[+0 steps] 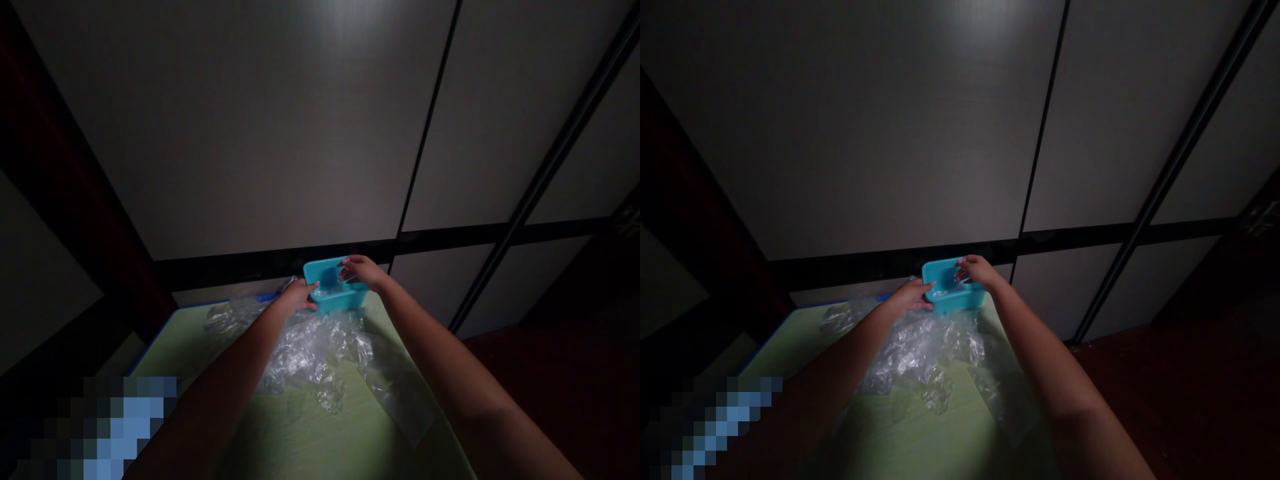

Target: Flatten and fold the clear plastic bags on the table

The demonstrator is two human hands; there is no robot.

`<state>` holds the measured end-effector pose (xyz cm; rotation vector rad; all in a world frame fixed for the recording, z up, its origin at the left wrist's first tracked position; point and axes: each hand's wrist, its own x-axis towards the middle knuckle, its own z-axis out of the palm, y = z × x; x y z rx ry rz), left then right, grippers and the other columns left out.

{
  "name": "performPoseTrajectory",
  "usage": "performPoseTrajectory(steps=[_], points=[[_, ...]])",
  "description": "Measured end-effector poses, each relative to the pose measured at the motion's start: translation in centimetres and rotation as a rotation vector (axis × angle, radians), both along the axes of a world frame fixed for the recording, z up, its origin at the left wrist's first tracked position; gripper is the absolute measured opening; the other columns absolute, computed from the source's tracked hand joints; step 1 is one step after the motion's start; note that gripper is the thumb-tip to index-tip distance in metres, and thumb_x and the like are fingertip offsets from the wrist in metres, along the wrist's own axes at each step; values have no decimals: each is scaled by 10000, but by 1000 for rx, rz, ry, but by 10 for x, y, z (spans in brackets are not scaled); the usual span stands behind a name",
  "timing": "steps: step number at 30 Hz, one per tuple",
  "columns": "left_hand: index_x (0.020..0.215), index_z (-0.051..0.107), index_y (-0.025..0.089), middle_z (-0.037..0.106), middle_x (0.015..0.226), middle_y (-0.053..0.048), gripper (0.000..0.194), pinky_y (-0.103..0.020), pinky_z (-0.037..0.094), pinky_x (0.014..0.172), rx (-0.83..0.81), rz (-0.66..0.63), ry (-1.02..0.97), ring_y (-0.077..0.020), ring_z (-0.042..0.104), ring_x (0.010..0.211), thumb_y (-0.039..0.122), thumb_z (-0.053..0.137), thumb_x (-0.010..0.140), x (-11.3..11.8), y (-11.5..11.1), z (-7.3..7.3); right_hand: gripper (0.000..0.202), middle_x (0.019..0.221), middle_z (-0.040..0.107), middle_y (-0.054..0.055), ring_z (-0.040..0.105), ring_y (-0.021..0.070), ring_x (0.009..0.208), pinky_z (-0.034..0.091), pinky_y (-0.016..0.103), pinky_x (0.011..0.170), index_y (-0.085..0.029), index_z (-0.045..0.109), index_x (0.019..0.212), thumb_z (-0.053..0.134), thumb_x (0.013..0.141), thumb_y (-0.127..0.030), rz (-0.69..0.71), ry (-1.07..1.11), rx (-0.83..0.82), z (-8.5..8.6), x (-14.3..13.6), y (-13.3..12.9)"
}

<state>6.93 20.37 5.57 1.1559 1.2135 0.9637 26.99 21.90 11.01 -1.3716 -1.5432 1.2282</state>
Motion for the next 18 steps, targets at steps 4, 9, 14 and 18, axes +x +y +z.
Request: performPoseTrajectory(steps=[4, 9, 14, 18], points=[[1220, 540, 167, 572, 1212, -89, 345, -430, 526, 841, -30, 15, 184, -216, 603, 1010, 335, 570, 920, 2, 4, 2, 259, 814, 706, 73, 682, 145, 684, 531, 246, 636, -156, 611, 923, 467, 951, -369, -42, 115, 83, 4, 22, -19], [940, 601, 147, 664, 917, -67, 272, -321, 503, 700, 190, 183, 440, -227, 663, 842, 406, 629, 862, -2, -6, 22, 274, 753, 694, 56, 681, 165, 668, 539, 292, 658, -166, 616, 877, 520, 895, -423, -42, 190, 125, -1, 42, -49], [878, 562, 197, 656, 871, -58, 178, -284, 453, 737, 519, 277, 618, -216, 641, 862, 363, 621, 852, -11, -46, 53, 394, 750, 690, 56, 676, 186, 698, 535, 316, 675, -177, 617, 893, 578, 803, -559, -43, 226, 197, -7, 50, -84], [924, 560, 206, 636, 948, -63, 155, -294, 457, 804, 701, 280, 705, -210, 605, 926, 339, 596, 852, -21, -101, 54, 460, 752, 681, 49, 675, 190, 716, 530, 324, 692, -186, 603, 885, 581, 757, -627, -17, 208, 243, -17, 38, -118]])
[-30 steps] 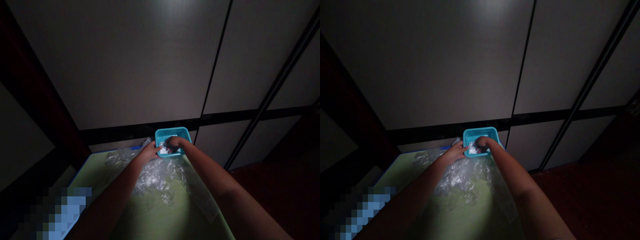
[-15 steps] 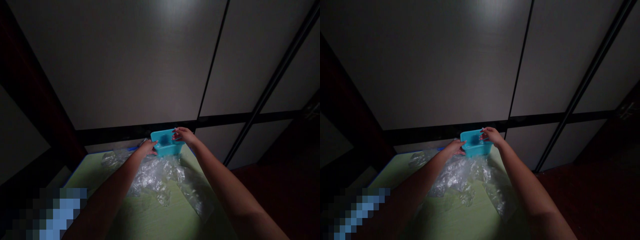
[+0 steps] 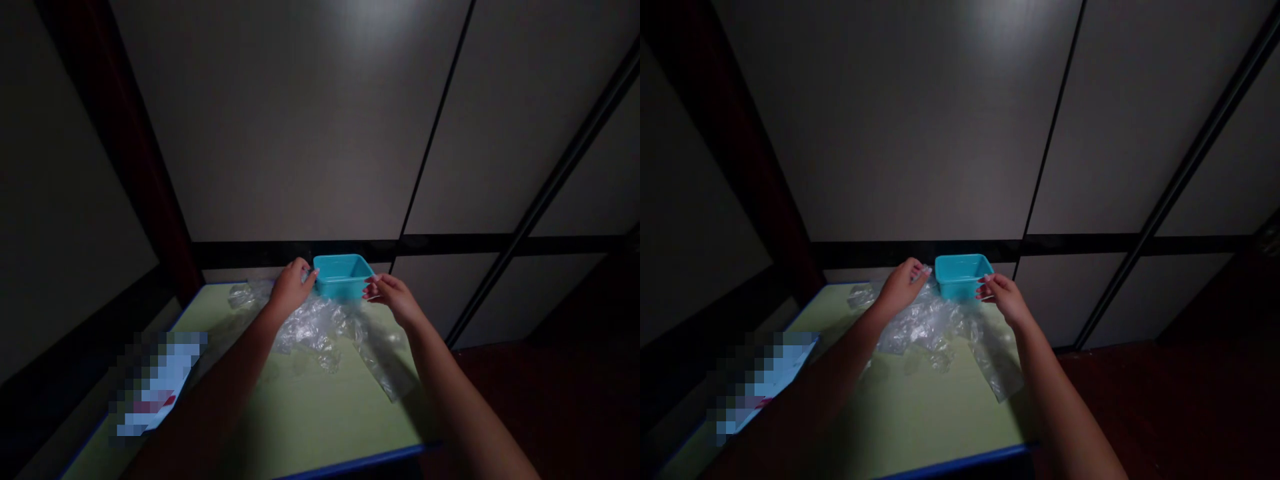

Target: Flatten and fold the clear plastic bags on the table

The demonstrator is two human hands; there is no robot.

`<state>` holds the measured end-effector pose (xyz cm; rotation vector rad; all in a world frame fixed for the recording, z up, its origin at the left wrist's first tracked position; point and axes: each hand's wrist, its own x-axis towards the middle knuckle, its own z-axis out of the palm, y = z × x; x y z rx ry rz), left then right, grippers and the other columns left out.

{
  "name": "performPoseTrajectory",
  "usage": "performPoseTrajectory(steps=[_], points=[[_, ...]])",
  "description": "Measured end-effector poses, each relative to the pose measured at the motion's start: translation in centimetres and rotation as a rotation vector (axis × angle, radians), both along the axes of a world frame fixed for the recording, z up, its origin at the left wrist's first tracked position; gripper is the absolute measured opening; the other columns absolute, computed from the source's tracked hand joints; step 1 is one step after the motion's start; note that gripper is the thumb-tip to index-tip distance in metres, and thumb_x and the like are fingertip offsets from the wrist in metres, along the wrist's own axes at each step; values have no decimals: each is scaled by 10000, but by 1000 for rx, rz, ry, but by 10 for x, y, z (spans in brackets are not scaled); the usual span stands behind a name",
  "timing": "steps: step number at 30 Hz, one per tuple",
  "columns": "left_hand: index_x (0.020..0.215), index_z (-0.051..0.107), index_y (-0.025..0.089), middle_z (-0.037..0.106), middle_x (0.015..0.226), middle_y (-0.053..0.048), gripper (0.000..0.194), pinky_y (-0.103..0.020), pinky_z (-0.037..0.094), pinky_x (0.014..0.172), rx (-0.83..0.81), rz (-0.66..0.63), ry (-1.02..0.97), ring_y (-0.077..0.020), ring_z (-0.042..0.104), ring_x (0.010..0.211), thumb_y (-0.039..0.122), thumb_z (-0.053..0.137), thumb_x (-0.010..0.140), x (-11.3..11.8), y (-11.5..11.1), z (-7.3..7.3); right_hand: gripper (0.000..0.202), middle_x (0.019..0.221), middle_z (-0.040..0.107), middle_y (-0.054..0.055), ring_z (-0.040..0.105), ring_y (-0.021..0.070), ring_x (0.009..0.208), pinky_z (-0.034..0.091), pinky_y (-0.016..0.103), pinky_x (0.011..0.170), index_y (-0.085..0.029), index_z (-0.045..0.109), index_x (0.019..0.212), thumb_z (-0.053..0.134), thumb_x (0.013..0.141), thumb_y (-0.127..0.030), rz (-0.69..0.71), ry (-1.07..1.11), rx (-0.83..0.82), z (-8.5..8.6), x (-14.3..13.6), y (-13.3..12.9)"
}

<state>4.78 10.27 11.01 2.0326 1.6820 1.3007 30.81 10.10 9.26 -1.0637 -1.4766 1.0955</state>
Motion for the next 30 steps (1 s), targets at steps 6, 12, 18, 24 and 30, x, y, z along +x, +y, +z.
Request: performPoseTrajectory(steps=[6, 12, 18, 24, 30], points=[[865, 557, 206, 618, 910, -63, 70, -343, 453, 860, 98, 50, 111, -225, 582, 926, 264, 519, 853, -31, -81, -44, 446, 790, 683, 55, 666, 179, 687, 504, 289, 616, -189, 580, 841, 498, 803, -626, 56, -143, 59, -38, -52, -51], [837, 582, 201, 607, 867, -77, 114, -376, 461, 844, 106, 79, 243, -252, 561, 901, 263, 488, 857, -59, -143, -90, 213, 877, 658, 62, 609, 189, 826, 482, 319, 746, -196, 583, 853, 455, 897, -361, -65, -361, 241, -78, -110, -96], [856, 650, 181, 630, 950, -106, 156, -395, 437, 911, 63, 90, 403, -269, 552, 983, 240, 505, 855, -72, -176, -108, 139, 992, 605, 103, 532, 234, 995, 395, 353, 910, -180, 626, 936, 519, 849, -197, -130, -633, 436, -88, -134, -122], [1003, 695, 164, 629, 1142, -149, 255, -459, 370, 1004, -7, 196, 489, -313, 506, 1152, 301, 533, 862, -71, -179, -118, 148, 969, 598, 100, 531, 228, 969, 401, 323, 875, -166, 634, 931, 516, 842, -164, -177, -809, 485, -93, -127, -119], [1107, 681, 133, 471, 1406, -207, 389, -570, 202, 1096, -47, 390, 589, -377, 298, 1369, 390, 491, 885, -68, -182, -119, 130, 954, 601, 86, 542, 210, 949, 407, 290, 854, -174, 636, 918, 526, 847, -169, -173, -867, 527, -95, -126, -117]])
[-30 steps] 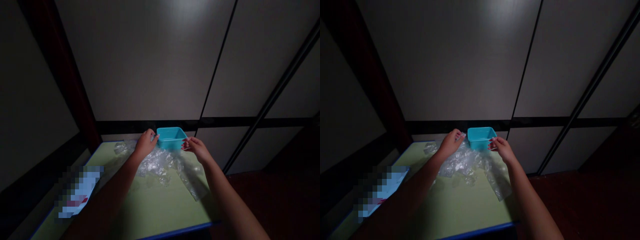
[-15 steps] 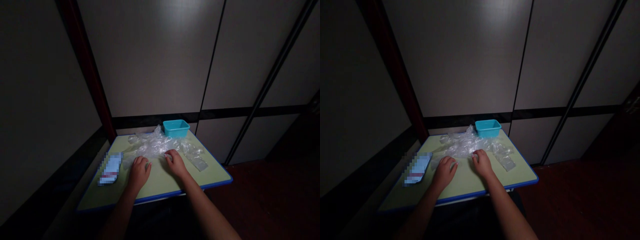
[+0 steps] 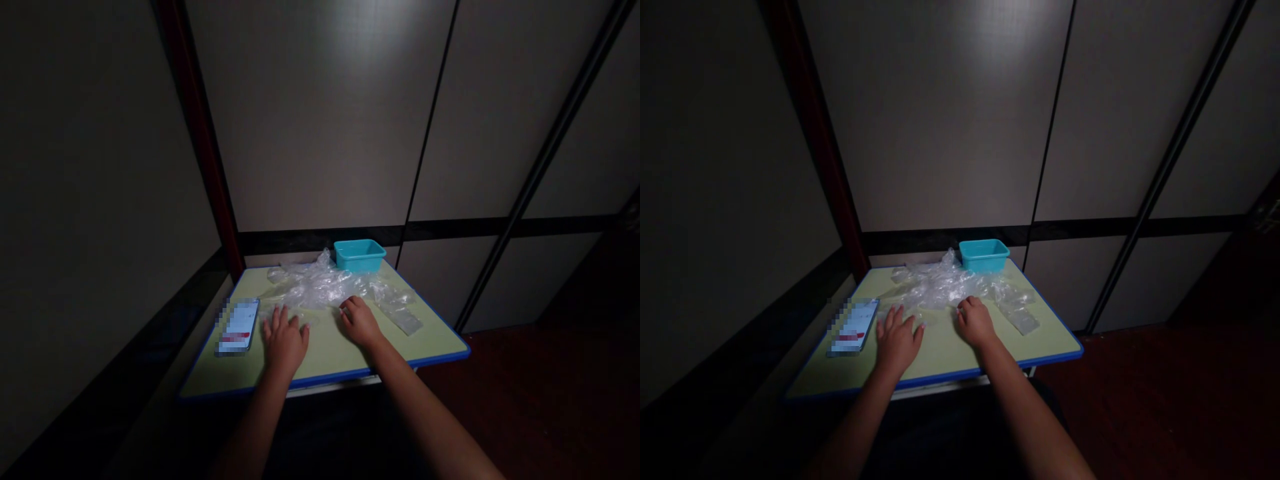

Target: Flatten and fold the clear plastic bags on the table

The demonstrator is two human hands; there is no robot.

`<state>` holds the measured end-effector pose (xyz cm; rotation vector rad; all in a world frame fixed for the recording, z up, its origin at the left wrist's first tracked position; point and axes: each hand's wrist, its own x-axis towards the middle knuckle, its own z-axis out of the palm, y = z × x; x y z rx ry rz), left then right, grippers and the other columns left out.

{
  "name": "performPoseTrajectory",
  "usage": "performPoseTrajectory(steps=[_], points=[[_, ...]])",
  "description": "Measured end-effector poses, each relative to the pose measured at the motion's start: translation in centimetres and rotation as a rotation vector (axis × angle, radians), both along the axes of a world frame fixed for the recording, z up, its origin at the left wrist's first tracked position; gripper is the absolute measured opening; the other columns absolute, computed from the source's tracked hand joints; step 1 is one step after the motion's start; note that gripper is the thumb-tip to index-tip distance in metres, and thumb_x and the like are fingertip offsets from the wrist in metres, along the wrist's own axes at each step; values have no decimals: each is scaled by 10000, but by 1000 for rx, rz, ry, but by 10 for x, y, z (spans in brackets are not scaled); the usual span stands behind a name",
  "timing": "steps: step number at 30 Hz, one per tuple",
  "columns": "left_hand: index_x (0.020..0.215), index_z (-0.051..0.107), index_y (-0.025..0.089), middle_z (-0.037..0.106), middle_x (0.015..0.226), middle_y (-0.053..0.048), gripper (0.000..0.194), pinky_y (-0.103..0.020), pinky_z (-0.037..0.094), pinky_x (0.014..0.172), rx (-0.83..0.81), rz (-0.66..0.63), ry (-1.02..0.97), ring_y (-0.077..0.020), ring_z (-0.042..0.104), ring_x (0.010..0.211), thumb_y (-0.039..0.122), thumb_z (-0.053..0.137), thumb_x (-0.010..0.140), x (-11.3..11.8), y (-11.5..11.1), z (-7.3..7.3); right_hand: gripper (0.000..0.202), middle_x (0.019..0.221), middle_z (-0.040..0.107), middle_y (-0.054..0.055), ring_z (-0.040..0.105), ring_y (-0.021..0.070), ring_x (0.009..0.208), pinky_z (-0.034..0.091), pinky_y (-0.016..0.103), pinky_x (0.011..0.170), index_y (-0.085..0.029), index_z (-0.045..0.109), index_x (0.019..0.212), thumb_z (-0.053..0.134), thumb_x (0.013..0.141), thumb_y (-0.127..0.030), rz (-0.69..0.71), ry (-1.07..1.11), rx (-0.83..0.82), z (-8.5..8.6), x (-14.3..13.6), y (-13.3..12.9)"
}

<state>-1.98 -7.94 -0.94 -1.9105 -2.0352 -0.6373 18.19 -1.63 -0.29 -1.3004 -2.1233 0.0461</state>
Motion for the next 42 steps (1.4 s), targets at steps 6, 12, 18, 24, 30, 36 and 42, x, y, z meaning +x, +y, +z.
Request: performPoseTrajectory(steps=[6, 12, 18, 24, 30, 36, 42], points=[[1248, 580, 82, 419, 1430, -260, 486, -632, 110, 1090, -155, 73, -166, -372, 258, 1398, 394, 464, 893, -1, 6, -3, 136, 953, 596, 84, 542, 210, 955, 410, 292, 862, -171, 626, 926, 514, 849, -161, 44, 4, 1, 0, 2, 1], [1338, 497, 94, 397, 1455, -235, 523, -612, 126, 1103, -159, 61, -218, -336, 288, 1394, 374, 467, 897, -2, 8, -2, 162, 968, 588, 113, 534, 235, 957, 413, 335, 863, -156, 620, 948, 485, 859, -175, 101, 38, 0, 1, 2, -3], [1384, 437, 104, 370, 1480, -210, 539, -589, 153, 1113, -22, 21, -251, -316, 272, 1405, 351, 461, 905, -1, 6, -2, 228, 1074, 645, 88, 561, 215, 1027, 407, 342, 923, -201, 623, 1055, 530, 849, -229, 453, 28, -51, 6, -22, -18], [1329, 509, 140, 439, 1442, -179, 509, -499, 231, 1126, 397, -281, -610, -296, 349, 1371, 297, 550, 847, -7, 7, 1, 192, 1044, 664, 68, 571, 245, 1011, 372, 430, 958, -228, 650, 941, 644, 765, -304, 578, 214, -128, 5, -48, -25], [1053, 696, 177, 563, 1337, -126, 370, -422, 262, 1128, 360, -514, -1667, -274, 374, 1360, 444, 606, 814, -15, 5, 20, 261, 902, 604, 64, 564, 222, 889, 441, 380, 832, -216, 555, 869, 447, 890, -452, 290, 684, -203, -2, -45, -8], [1085, 670, 145, 501, 1406, -136, 499, -485, 400, 1031, 152, -681, -2276, -259, 342, 1382, 491, 336, 950, -26, -1, 49, 399, 933, 627, 37, 582, 213, 927, 448, 370, 860, -245, 573, 945, 670, 708, -552, 234, 1023, -402, -6, -34, -6], [1160, 619, 150, 657, 1214, -117, 442, -468, 438, 1007, 171, -596, -2514, -231, 573, 1194, 407, 299, 995, -20, 3, 56, 412, 857, 677, 44, 663, 212, 800, 525, 359, 677, -261, 544, 973, 611, 747, -600, 325, 1239, -751, 0, -42, -9]])
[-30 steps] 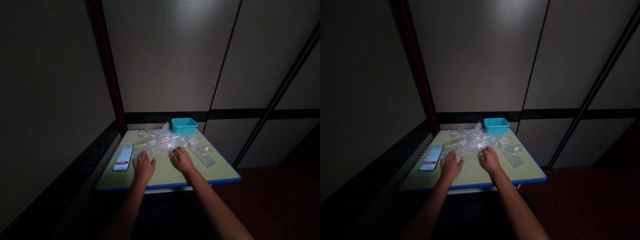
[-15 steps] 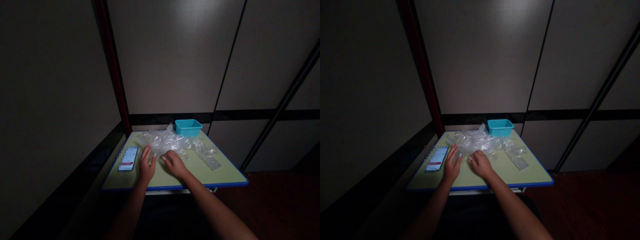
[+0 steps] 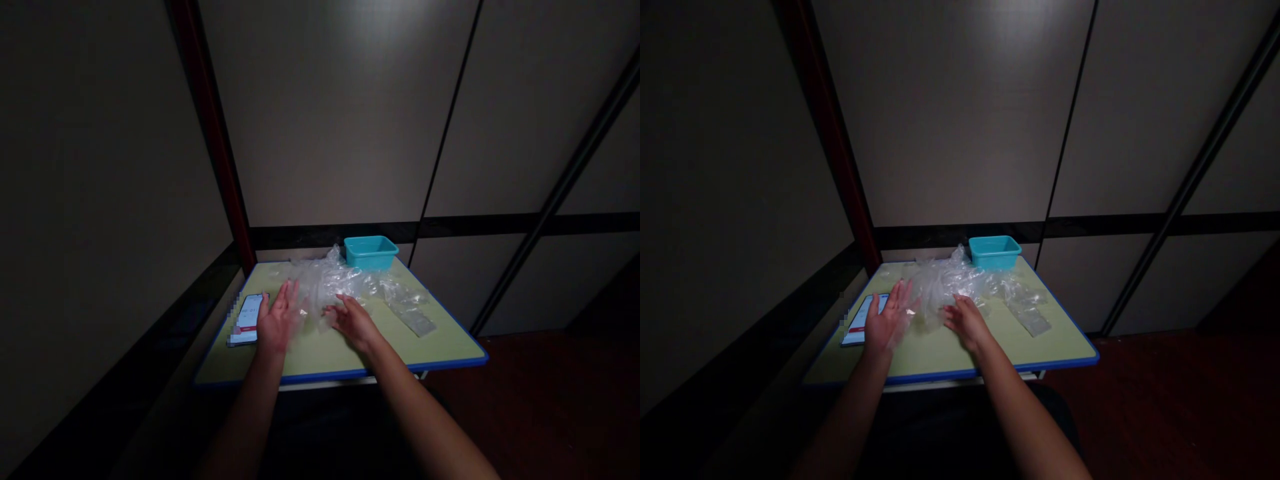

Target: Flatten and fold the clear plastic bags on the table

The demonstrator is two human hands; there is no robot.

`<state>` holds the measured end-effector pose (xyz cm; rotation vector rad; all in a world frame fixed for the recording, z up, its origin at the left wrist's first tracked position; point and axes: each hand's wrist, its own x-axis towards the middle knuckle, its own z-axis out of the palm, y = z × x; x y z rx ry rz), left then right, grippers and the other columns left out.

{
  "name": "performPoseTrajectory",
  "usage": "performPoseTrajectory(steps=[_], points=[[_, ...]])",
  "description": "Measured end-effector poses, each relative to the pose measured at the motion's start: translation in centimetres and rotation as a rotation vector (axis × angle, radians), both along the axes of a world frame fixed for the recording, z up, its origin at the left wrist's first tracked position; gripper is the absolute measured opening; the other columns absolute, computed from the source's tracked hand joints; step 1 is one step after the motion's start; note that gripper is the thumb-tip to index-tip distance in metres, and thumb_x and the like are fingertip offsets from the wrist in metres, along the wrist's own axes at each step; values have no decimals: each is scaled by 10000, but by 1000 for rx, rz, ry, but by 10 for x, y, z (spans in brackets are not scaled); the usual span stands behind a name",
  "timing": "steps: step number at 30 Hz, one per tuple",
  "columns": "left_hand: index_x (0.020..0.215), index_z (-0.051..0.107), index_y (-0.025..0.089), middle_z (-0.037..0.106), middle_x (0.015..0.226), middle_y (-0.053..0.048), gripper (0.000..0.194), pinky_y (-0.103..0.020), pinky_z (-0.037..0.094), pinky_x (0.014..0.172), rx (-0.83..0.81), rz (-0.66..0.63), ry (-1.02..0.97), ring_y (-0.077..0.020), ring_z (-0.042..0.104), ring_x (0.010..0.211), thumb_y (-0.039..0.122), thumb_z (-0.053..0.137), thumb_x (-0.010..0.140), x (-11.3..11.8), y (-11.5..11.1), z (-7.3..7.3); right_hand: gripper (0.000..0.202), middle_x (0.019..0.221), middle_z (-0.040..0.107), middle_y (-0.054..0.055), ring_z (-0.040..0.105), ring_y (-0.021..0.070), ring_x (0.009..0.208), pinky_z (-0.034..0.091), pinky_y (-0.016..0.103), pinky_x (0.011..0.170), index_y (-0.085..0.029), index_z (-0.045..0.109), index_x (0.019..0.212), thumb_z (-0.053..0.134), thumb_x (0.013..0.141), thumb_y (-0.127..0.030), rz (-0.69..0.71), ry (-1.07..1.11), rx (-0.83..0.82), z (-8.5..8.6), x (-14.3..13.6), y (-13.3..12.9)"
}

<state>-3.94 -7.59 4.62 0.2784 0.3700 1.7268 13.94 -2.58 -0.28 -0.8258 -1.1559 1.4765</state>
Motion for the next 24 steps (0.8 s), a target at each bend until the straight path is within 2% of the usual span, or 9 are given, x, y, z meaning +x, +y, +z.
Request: performPoseTrajectory(steps=[3, 8, 12, 14, 17, 20, 22, 24], points=[[1102, 637, 152, 696, 1130, -107, 414, -424, 486, 956, -114, -51, 102, -213, 638, 1094, 352, 287, 1006, 5, 4, -7, 393, 833, 680, 53, 674, 211, 765, 541, 355, 636, -252, 546, 928, 600, 749, -598, 59, 81, -68, 5, -2, 4], [963, 671, 97, 700, 1077, -144, 376, -331, 551, 817, -211, -132, 307, -202, 690, 936, 301, 356, 985, 7, 2, -13, 351, 747, 660, 7, 654, 181, 708, 549, 339, 651, -250, 561, 830, 718, 665, -518, 37, 124, -73, 13, 15, 9], [932, 688, 115, 645, 1213, -134, 347, -304, 553, 782, -218, -129, 498, -186, 694, 882, 319, 408, 961, 4, -2, -11, 333, 549, 594, -32, 555, 122, 478, 482, 254, 494, -204, 567, 675, 804, 564, -410, 27, 25, -29, 16, 33, 2], [936, 690, 136, 621, 1259, -114, 280, -302, 550, 772, -206, -107, 612, -184, 695, 850, 342, 501, 916, 4, -3, -11, 320, 479, 560, -46, 504, 102, 411, 430, 226, 435, -194, 554, 636, 803, 554, -379, 6, -37, 3, 14, 38, -6], [953, 689, 162, 664, 1177, -97, 246, -307, 547, 742, -214, -73, 810, -180, 694, 753, 344, 676, 788, 2, 1, -13, 324, 456, 551, -72, 474, 104, 359, 399, 222, 384, -200, 569, 770, 762, 582, -379, -52, -118, 30, 8, 46, -24], [915, 690, 161, 703, 1024, -89, 284, -356, 544, 760, -239, -44, 1003, -221, 691, 760, 330, 751, 696, -3, 4, -12, 530, 481, 552, -113, 474, 118, 338, 407, 227, 357, -231, 508, 1109, 707, 639, -375, -136, -190, 43, 1, 57, -44], [881, 688, 163, 690, 1037, -91, 280, -401, 515, 859, -242, -7, 1104, -284, 664, 942, 311, 772, 658, -7, 0, -6, 583, 502, 534, -123, 490, 126, 347, 436, 244, 363, -254, 445, 1228, 643, 697, -392, -194, -280, 77, -4, 67, -54], [887, 687, 185, 649, 1148, -91, 308, -422, 428, 1001, -219, 69, 1196, -330, 535, 1185, 286, 795, 618, -8, -11, 1, 478, 553, 537, -100, 507, 128, 360, 456, 265, 373, -253, 505, 1173, 584, 732, -417, -230, -377, 108, -7, 77, -60]])
